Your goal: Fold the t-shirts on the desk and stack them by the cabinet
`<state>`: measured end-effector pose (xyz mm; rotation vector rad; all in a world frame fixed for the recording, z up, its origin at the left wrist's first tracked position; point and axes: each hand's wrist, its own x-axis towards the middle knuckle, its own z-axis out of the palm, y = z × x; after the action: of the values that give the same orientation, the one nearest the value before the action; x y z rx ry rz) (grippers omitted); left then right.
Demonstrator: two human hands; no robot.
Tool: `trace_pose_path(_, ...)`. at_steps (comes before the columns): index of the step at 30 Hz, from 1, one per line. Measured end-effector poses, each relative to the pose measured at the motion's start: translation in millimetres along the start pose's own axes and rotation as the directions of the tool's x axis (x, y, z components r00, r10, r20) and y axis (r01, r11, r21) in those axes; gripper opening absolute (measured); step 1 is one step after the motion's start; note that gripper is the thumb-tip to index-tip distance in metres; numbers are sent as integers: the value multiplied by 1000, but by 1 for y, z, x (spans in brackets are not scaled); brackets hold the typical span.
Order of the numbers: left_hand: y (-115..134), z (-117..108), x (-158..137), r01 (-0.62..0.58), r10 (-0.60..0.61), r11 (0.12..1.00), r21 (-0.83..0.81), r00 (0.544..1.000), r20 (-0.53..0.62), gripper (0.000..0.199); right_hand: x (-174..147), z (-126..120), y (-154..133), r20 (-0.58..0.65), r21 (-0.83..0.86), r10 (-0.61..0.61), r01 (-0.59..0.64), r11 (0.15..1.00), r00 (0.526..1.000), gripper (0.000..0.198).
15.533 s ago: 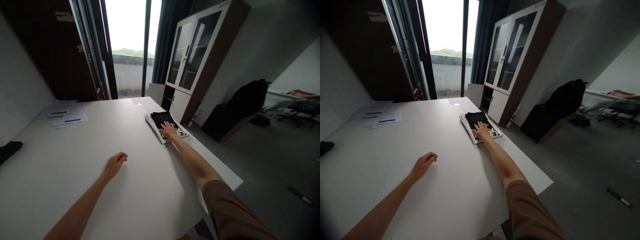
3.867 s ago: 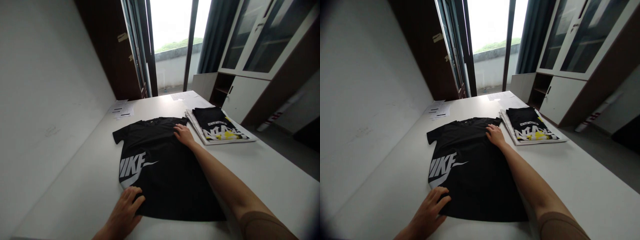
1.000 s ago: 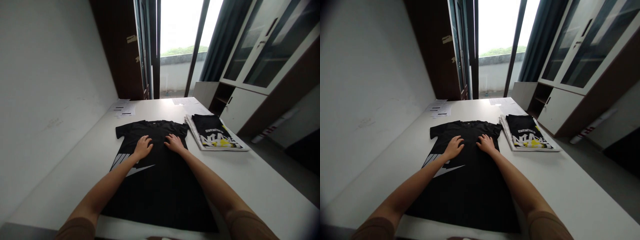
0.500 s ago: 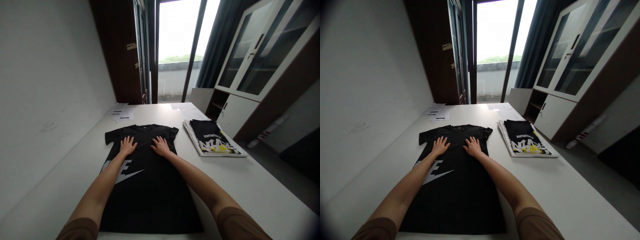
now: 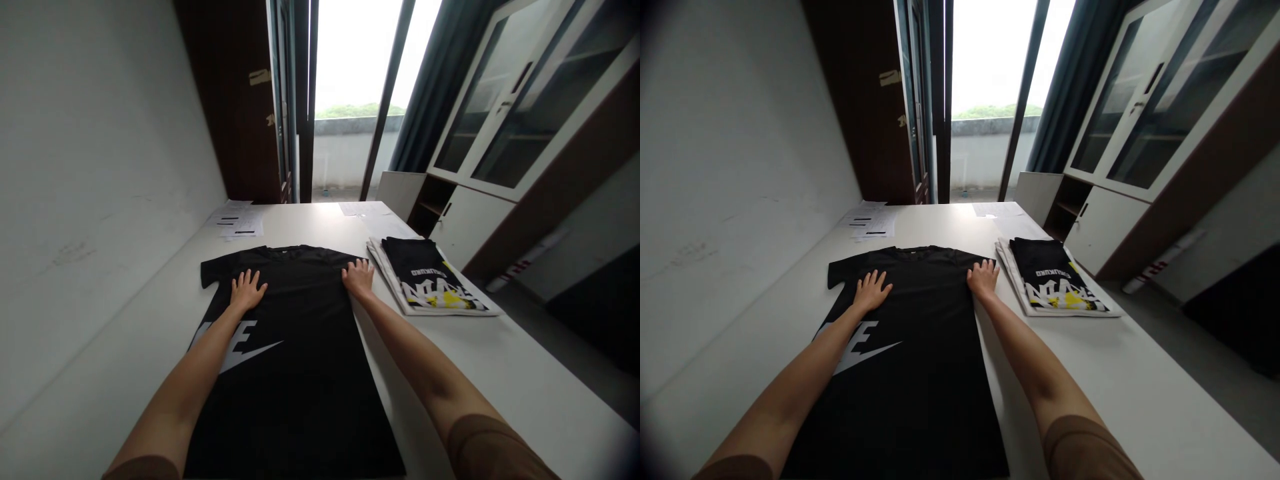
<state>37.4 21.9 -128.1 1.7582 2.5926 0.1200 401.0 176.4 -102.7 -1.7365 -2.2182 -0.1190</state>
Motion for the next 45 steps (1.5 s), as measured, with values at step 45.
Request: trace_pose_path(45,63,25,158,-303,306,951,-57,951,45,80,114,77,-91,279,200,-391,346,917,877,65)
